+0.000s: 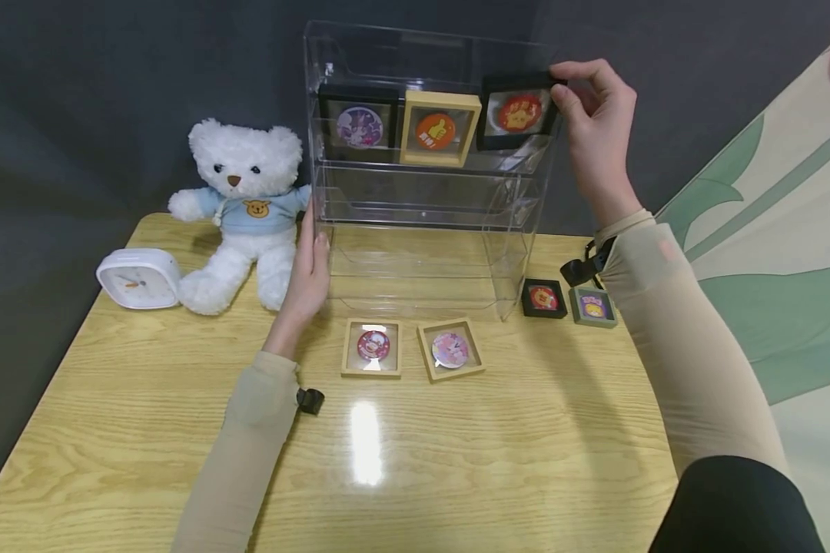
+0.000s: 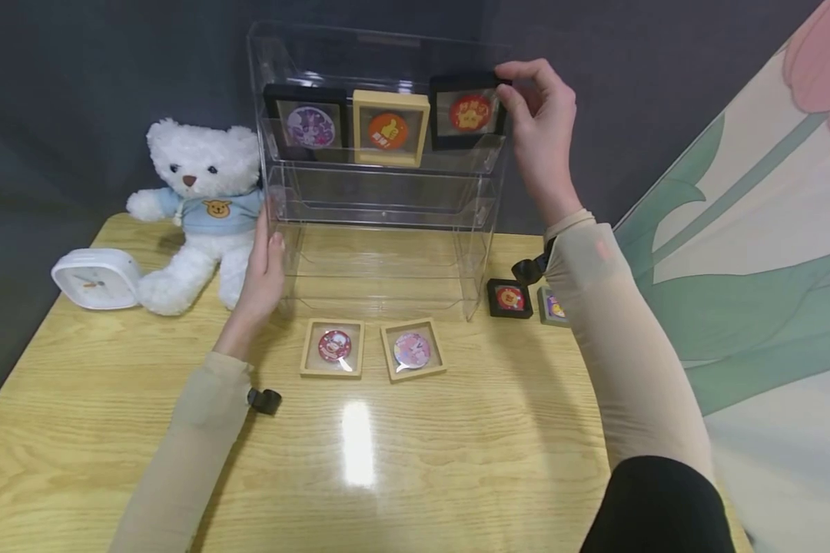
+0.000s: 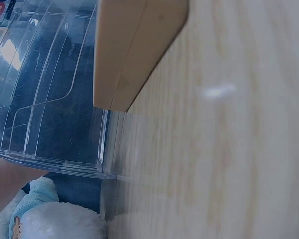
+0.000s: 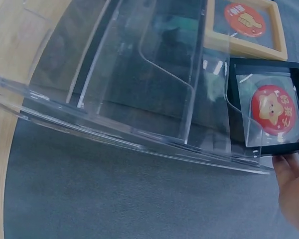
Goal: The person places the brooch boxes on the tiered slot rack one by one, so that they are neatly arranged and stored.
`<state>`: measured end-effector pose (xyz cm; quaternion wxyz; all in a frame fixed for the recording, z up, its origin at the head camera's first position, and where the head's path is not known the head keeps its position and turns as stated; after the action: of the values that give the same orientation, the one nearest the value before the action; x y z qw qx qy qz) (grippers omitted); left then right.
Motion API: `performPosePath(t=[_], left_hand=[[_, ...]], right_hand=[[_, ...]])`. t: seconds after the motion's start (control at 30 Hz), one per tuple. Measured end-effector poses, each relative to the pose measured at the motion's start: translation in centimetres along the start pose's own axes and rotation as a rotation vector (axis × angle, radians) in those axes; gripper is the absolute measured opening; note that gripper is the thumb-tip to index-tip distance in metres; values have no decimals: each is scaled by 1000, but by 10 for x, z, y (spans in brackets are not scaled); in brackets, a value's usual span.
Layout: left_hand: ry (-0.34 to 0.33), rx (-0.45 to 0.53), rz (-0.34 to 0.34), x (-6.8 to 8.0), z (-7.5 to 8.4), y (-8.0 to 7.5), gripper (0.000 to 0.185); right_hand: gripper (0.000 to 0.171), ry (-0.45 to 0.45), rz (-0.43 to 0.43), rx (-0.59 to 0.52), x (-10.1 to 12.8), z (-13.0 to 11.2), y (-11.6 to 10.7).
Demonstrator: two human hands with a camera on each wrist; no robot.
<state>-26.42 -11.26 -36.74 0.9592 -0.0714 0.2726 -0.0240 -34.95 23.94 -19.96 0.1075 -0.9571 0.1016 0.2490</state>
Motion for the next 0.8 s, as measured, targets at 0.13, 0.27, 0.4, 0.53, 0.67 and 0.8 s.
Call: performPosePath(t=[0.13,0.27,0.4,0.53,0.67,0.8], left_hand=[[-4,-5,-1,-1,-2,0,58],[-4,-7,-1,-1,-3,0,58],[1,-13,4,0,-2,0,58],[-5,-26,5,1,0,0,57],[-2,-22,5,1,3,1,57],[9,-16,9,0,-1,2,58]], right_hand=[[19,28,5,33,2,2,3],[19,19,6,113,4,4,7],[19,-1,6,236,8,4,11],[21,-1,9,348,11,2,13],[21,5,18,453,13,-1,14],[21,-11,8,507,16,-4,15]])
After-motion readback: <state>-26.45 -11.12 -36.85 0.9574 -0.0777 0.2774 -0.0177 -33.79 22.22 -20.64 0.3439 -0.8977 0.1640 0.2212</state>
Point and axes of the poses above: each hand's wrist, its own x-axis away from the middle knuckle, its own y-axis out of the palm, z = x × y, the point moved 6 cm from there along -x, towards the middle knuckle, and after that the axes turned 11 degrees about y, right-handed, at the moved point
